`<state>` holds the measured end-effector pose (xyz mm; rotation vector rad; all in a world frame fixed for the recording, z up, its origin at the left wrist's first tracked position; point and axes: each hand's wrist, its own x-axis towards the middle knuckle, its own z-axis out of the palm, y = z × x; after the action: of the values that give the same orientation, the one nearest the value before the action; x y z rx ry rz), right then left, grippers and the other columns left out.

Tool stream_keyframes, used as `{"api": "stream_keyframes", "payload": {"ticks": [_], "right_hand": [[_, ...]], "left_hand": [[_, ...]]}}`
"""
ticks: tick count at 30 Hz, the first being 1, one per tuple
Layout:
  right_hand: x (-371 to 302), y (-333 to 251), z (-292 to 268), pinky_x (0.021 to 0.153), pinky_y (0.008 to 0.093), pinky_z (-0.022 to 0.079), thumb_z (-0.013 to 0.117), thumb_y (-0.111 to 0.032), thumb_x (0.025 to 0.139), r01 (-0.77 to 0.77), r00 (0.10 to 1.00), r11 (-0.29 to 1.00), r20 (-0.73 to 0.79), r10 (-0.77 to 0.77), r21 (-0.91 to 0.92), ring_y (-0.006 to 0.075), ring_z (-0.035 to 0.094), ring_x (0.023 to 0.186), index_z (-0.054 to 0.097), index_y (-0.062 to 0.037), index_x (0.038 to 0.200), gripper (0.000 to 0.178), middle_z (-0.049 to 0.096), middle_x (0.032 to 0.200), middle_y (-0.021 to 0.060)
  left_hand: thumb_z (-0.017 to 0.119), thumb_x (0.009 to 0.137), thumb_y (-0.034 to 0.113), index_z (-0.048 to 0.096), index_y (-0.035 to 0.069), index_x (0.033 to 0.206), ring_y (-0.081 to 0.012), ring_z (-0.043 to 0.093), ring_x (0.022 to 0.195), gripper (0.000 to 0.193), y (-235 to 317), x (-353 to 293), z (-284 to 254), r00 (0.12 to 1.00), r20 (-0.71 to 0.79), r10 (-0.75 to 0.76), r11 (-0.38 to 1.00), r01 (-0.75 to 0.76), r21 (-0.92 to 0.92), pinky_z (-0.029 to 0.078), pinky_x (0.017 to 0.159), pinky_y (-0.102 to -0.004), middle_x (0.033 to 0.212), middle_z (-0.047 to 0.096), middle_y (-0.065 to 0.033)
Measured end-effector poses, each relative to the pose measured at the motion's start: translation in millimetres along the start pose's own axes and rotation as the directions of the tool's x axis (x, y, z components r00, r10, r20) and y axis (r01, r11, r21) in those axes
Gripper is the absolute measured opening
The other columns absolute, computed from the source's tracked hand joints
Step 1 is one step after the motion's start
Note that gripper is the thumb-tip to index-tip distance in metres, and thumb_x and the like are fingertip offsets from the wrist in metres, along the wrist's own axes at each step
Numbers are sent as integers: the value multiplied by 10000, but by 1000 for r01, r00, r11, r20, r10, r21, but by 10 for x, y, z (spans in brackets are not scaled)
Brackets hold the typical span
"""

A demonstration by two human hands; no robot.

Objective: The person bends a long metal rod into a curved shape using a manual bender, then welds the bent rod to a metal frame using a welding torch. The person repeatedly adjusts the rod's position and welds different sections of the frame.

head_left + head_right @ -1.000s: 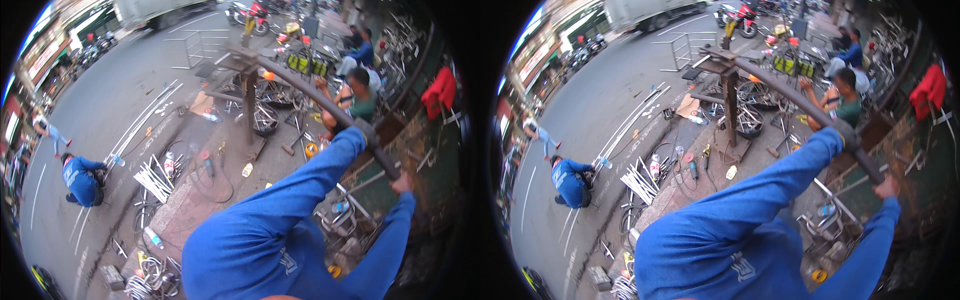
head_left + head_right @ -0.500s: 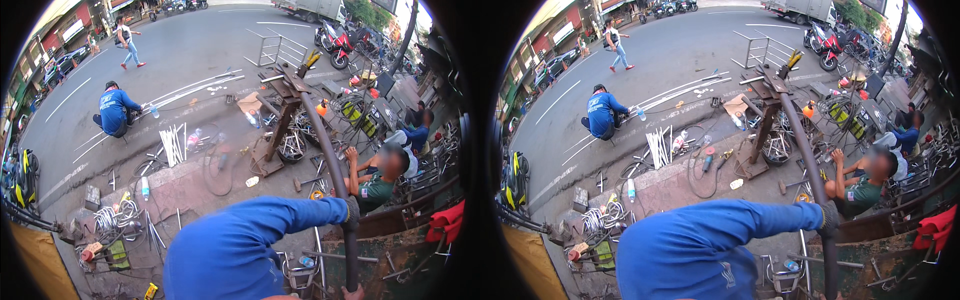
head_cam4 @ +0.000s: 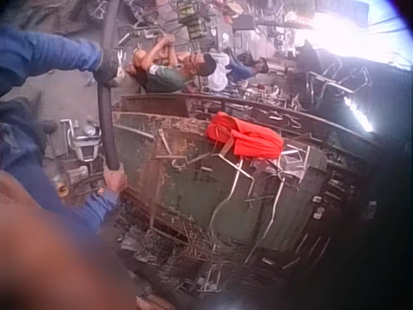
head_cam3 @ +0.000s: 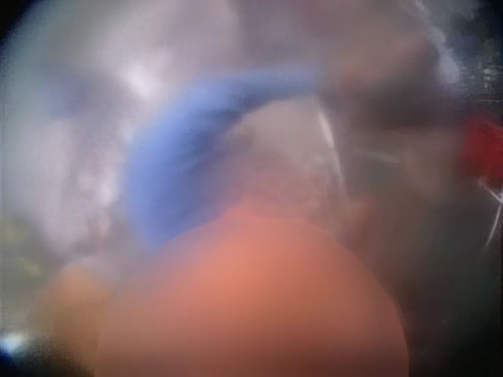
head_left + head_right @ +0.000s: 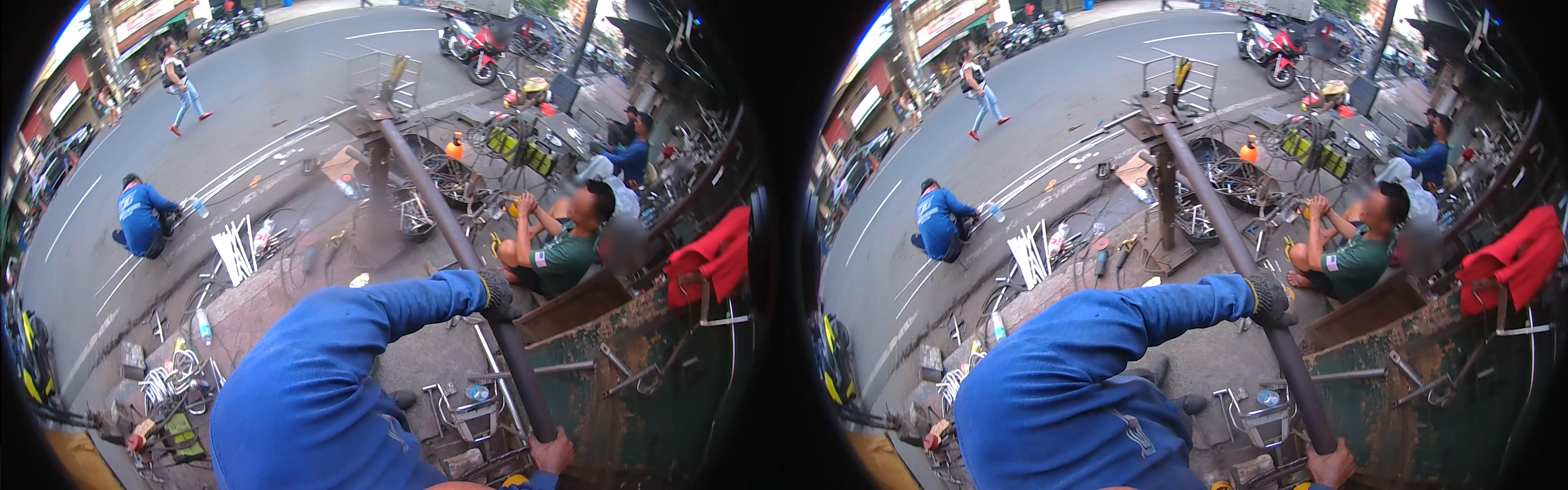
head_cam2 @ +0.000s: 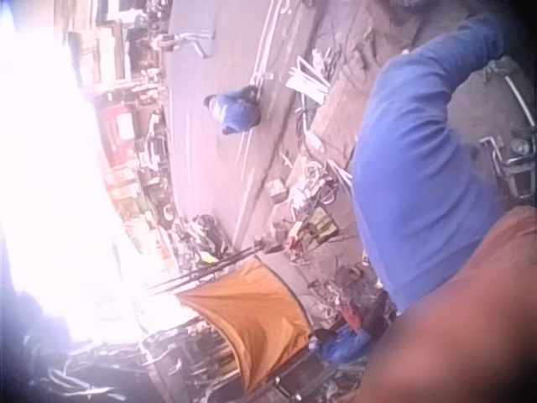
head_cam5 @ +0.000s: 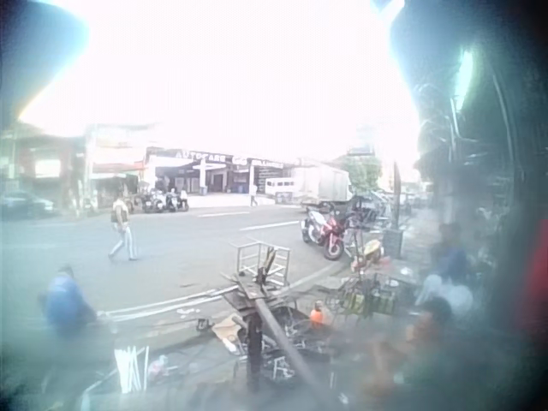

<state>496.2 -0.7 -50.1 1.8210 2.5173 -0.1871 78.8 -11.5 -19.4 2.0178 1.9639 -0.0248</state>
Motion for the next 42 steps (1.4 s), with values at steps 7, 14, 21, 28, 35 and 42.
{"api": "stream_keyframes", "payload": {"ticks": [7,14,21,28,35,42], "right_hand": [[66,-459,128,829,537,539,870,-468,603,-35,989,999,-142,38,26,457,666,970,681,-64,1028,617,708,1008,239],[-25,-634,22,953,498,529,856,-413,624,-139,985,989,-114,133,-44,413,671,1064,715,-93,1089,582,714,1094,225],[-946,-1197,-239,995,467,519,842,-422,634,-335,933,933,-182,310,-131,375,671,1103,713,-141,1205,649,708,1174,186],[-3009,-2368,-62,888,478,557,800,-386,624,-390,889,907,-321,326,-160,380,702,1007,718,-100,1156,610,731,1062,206],[-3573,-2621,129,882,520,550,781,-357,648,-339,874,929,-414,252,-150,434,676,1016,630,-35,1276,721,702,1101,250],[-3094,-2220,297,797,557,525,809,-340,648,-332,908,933,-315,276,-142,471,664,918,651,-18,1117,590,701,934,254]], "left_hand": [[406,965,637,789,134,954,-365,720,908,633,1384,87,422,958,-52,281,958,-283,-48,530,850,-500,949,743,-174],[406,972,603,779,138,1022,-332,718,971,599,1391,-7,541,957,-149,247,967,-255,-31,505,890,-491,1009,749,-152],[438,951,565,742,169,1150,-300,674,1141,537,1308,-876,566,885,-342,316,936,-349,-38,460,983,-459,1190,721,-122],[411,954,557,763,220,1080,-339,715,979,504,831,-2792,983,714,-398,576,812,-557,178,505,883,-516,1052,745,-120],[661,810,490,800,239,926,-263,738,868,309,652,-3194,1107,648,-491,583,786,-602,139,562,743,-426,888,761,-54],[640,834,460,793,193,922,-293,729,870,321,930,-2415,1302,715,-406,569,771,-636,-40,560,761,-425,908,751,-123]]}}
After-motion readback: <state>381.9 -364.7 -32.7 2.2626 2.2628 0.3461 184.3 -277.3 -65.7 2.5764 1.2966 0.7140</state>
